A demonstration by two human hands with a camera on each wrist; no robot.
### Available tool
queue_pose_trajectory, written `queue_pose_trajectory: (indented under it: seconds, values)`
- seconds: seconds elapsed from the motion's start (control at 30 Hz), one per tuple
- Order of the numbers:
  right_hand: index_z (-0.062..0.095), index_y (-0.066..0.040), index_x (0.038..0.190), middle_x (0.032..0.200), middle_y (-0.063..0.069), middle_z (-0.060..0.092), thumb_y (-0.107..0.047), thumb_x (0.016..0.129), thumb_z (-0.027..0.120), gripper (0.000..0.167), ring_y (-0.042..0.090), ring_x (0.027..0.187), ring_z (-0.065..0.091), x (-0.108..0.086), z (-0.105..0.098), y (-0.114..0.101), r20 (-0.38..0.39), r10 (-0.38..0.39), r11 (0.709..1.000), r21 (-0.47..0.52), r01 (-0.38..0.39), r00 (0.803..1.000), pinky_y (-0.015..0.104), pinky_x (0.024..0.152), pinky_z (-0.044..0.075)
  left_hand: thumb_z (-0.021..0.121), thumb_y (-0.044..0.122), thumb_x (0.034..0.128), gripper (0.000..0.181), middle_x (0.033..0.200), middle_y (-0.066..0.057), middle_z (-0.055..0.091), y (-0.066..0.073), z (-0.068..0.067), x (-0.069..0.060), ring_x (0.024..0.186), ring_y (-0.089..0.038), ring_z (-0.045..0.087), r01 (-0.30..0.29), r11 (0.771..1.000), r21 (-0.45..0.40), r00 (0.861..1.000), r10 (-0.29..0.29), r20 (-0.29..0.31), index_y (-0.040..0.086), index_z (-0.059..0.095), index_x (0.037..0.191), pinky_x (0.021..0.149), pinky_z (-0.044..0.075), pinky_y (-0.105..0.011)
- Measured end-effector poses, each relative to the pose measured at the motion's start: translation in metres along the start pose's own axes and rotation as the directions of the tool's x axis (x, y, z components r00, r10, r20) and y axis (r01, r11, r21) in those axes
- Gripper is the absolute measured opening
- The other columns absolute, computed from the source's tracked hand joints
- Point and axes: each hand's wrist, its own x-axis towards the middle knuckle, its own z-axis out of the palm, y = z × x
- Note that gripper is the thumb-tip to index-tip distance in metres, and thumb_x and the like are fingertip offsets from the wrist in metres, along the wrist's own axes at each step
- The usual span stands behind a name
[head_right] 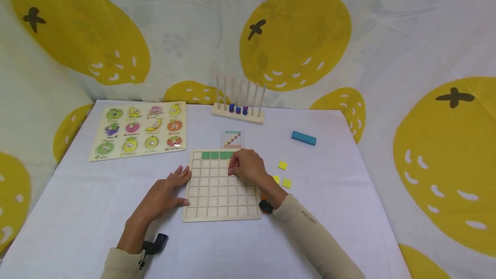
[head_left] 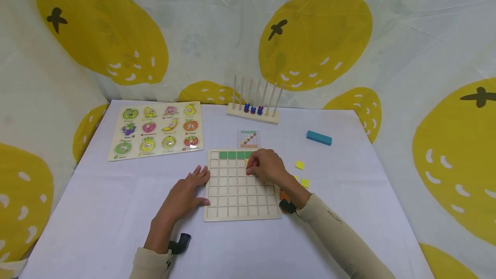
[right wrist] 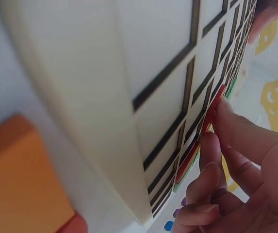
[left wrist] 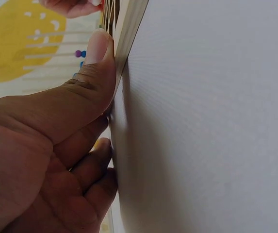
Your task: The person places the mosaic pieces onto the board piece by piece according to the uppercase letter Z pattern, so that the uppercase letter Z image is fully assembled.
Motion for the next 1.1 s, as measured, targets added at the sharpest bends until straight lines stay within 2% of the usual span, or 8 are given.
queue_pose_trajectory:
  seconds: [0.23, 0.43, 0.83, 1.1]
  values:
    - [0.075, -0.021, 0.087, 0.082, -0.005, 0.067, -0.023, 0.085, 0.091, 0.016, 0.016, 0.08, 0.06, -0.008, -0.007, 0.009, -0.029, 0.022, 0.998, 0.066, -0.021, 0.999, 0.031, 0.071, 0.047, 0.097, 0.023, 0.0708, 0.101, 0.169, -0.007, 0.04, -0.002, 0.0, 0.0, 0.158, -0.04, 0.036, -0.011, 1.0, 0.004, 1.0, 0.011, -0.004, 0.01, 0.048, 0.158, 0.123, 0.038, -0.065]
    - [0.078, -0.02, 0.097, 0.089, -0.001, 0.068, -0.024, 0.087, 0.089, 0.016, 0.022, 0.093, 0.059, -0.018, -0.025, 0.029, -0.056, 0.113, 0.989, 0.103, -0.107, 0.992, 0.034, 0.074, 0.048, 0.098, 0.023, 0.0702, 0.101, 0.168, -0.008, 0.041, -0.004, 0.002, 0.0, 0.158, -0.038, 0.036, -0.024, 1.0, 0.003, 1.0, 0.024, -0.008, 0.01, 0.049, 0.158, 0.123, 0.039, -0.064]
    - [0.077, -0.017, 0.109, 0.104, 0.006, 0.073, -0.025, 0.089, 0.087, 0.023, 0.026, 0.09, 0.06, -0.035, -0.066, 0.094, -0.111, 0.21, 0.977, 0.053, -0.205, 0.971, 0.031, 0.074, 0.052, 0.098, 0.023, 0.0705, 0.101, 0.168, -0.008, 0.041, -0.003, 0.001, -0.001, 0.159, -0.037, 0.035, -0.042, 0.999, -0.004, 0.999, 0.042, -0.016, 0.009, 0.049, 0.158, 0.123, 0.038, -0.064]
    - [0.076, -0.013, 0.113, 0.11, 0.011, 0.073, -0.026, 0.087, 0.089, 0.032, 0.029, 0.1, 0.062, -0.043, -0.072, 0.117, -0.099, 0.291, 0.957, 0.009, -0.291, 0.952, 0.039, 0.082, 0.056, 0.097, 0.022, 0.0704, 0.1, 0.168, -0.01, 0.042, -0.003, 0.0, -0.001, 0.158, -0.039, 0.036, -0.045, 0.999, -0.003, 0.999, 0.045, -0.019, 0.008, 0.05, 0.157, 0.122, 0.039, -0.065]
